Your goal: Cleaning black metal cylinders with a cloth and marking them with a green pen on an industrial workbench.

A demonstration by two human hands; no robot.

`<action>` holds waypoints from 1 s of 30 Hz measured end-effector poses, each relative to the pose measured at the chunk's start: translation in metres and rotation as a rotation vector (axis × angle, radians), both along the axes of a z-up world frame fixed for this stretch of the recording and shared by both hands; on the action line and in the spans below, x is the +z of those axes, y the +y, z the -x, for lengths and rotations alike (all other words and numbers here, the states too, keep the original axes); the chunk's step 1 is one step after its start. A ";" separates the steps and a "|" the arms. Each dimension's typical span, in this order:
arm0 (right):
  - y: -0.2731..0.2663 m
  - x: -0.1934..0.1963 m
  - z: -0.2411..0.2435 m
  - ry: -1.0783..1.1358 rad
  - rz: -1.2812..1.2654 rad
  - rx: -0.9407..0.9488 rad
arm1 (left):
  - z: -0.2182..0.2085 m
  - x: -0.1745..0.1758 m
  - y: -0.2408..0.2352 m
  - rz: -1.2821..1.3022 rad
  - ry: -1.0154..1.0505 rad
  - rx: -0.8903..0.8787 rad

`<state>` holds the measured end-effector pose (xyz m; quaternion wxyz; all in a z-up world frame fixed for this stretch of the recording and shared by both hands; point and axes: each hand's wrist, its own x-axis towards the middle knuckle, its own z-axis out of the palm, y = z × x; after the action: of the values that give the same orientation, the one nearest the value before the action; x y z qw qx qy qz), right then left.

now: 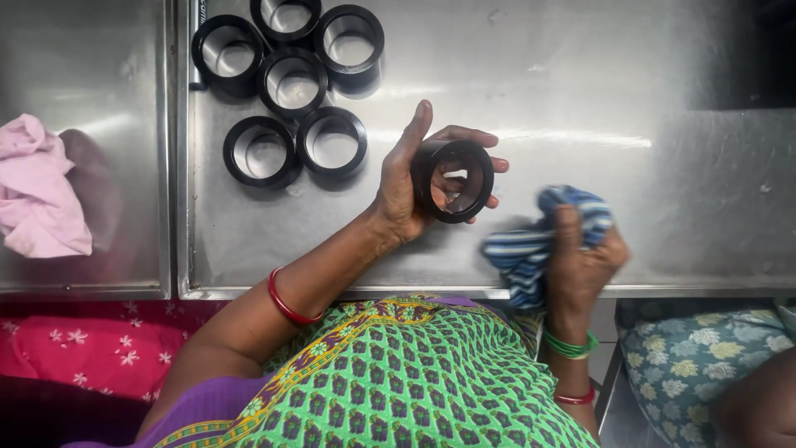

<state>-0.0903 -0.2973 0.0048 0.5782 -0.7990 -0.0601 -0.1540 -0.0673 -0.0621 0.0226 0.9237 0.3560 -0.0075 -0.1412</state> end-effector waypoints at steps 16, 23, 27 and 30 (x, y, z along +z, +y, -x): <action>0.041 0.003 -0.012 0.206 -0.012 0.265 | 0.010 -0.002 0.000 -0.750 -0.210 0.326; 0.039 -0.004 -0.015 0.174 0.089 0.242 | 0.008 -0.002 0.006 -1.464 -0.633 0.498; 0.040 0.000 -0.012 0.219 0.070 0.203 | -0.003 -0.012 0.008 -1.726 -0.726 0.417; 0.041 0.002 -0.012 0.226 0.050 0.196 | -0.008 -0.009 0.015 -1.821 -0.723 0.324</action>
<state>-0.0782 -0.2560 0.0066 0.5736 -0.8156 -0.0764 -0.0045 -0.0598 -0.0469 0.0136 0.2484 0.9480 -0.1287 0.1520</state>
